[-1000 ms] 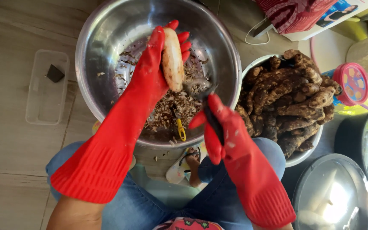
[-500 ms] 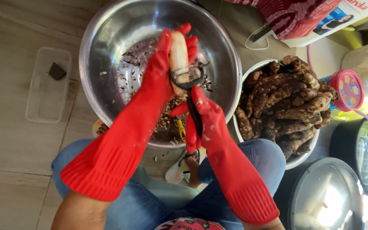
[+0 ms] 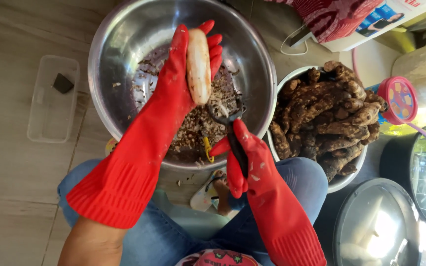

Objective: Peeling a root vegetable with a hand peeler over a bowl

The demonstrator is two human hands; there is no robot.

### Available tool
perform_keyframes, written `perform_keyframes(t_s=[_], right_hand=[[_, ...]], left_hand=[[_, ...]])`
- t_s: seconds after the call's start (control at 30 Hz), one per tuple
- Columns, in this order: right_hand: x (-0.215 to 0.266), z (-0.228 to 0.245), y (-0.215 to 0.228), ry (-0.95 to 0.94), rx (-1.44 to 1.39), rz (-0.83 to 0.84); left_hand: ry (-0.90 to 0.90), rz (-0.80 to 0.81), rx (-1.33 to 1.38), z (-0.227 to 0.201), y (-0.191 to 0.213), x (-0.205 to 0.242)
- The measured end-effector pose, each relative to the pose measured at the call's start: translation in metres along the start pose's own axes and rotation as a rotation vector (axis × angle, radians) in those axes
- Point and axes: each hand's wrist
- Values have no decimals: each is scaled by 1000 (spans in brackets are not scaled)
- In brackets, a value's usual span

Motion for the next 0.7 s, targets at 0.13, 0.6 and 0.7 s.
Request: perform_keyframes(t_s=[0.13, 0.6, 0.7], right_hand=[[-12, 12, -1, 93, -89, 98], [-31, 52, -44, 135, -14, 51], [-23, 43, -44, 99, 88, -5]], left_hand=[[98, -168, 67, 9, 2, -8], [151, 397, 247, 21, 22, -15], [29, 248, 200, 20, 19, -14]])
Point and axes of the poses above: each hand's wrist, its own x-axis away from the middle knuckle, its own y-axis out of the back of the hand, z = x × y, and after that the axes turned 4 degrees about -y, right-handed
